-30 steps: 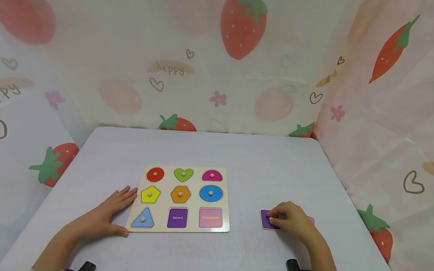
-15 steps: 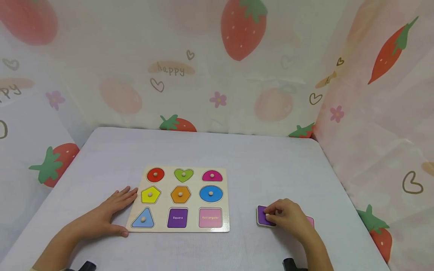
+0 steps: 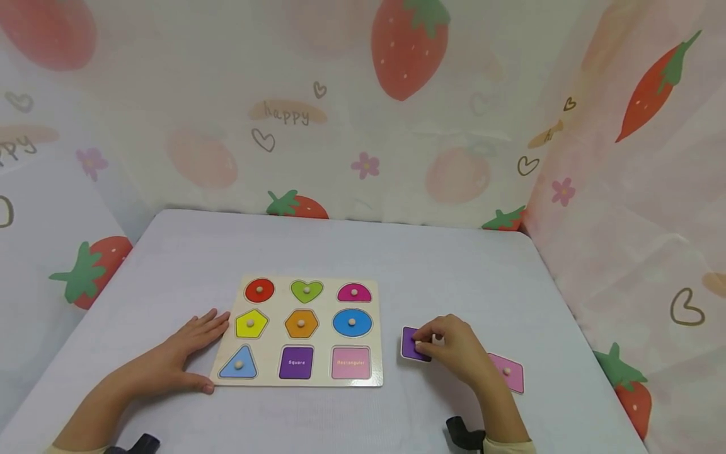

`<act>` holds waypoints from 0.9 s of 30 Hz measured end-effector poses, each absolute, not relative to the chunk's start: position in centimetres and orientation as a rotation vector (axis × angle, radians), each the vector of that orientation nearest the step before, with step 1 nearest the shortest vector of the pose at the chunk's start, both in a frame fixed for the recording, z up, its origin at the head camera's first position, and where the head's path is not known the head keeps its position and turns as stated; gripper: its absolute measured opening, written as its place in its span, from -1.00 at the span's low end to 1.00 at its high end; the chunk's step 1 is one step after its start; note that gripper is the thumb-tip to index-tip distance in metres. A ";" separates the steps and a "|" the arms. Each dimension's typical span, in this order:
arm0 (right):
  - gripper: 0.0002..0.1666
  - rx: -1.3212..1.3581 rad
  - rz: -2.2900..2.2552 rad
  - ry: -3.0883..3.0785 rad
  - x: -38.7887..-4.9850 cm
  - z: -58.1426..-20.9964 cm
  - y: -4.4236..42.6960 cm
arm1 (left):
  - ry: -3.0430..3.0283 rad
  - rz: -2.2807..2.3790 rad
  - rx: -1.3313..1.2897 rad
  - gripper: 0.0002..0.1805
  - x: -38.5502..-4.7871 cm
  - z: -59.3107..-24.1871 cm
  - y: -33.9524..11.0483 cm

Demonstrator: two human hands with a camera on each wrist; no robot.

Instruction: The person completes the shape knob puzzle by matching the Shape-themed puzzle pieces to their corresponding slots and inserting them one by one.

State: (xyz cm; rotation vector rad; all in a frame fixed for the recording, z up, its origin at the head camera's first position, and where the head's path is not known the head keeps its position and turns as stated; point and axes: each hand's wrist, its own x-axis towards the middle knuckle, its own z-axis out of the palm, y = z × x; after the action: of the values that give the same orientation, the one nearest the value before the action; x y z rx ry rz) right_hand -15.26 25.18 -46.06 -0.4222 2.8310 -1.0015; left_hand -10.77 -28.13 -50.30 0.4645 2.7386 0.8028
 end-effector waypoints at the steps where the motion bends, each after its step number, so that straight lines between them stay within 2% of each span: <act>1: -0.92 -0.420 -1.005 2.826 -15.4 -46.1 24.8 | 2.742 0.802 0.466 0.35 -10.8 -50.3 -28.1; 10: -0.90 -0.465 -1.034 2.800 -16.2 -45.4 20.4 | 2.768 0.784 0.481 0.35 -11.1 -50.9 -28.2; 27: -0.91 -0.791 -0.976 2.723 -16.4 -44.2 12.1 | 2.756 0.804 0.484 0.35 -10.9 -50.8 -28.2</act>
State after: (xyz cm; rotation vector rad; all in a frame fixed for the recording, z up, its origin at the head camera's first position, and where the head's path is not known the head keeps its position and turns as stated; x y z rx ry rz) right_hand -16.43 12.11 -44.25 -0.7906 2.7230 -0.9762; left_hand -10.95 -28.23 -50.83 0.4838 2.7561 0.8043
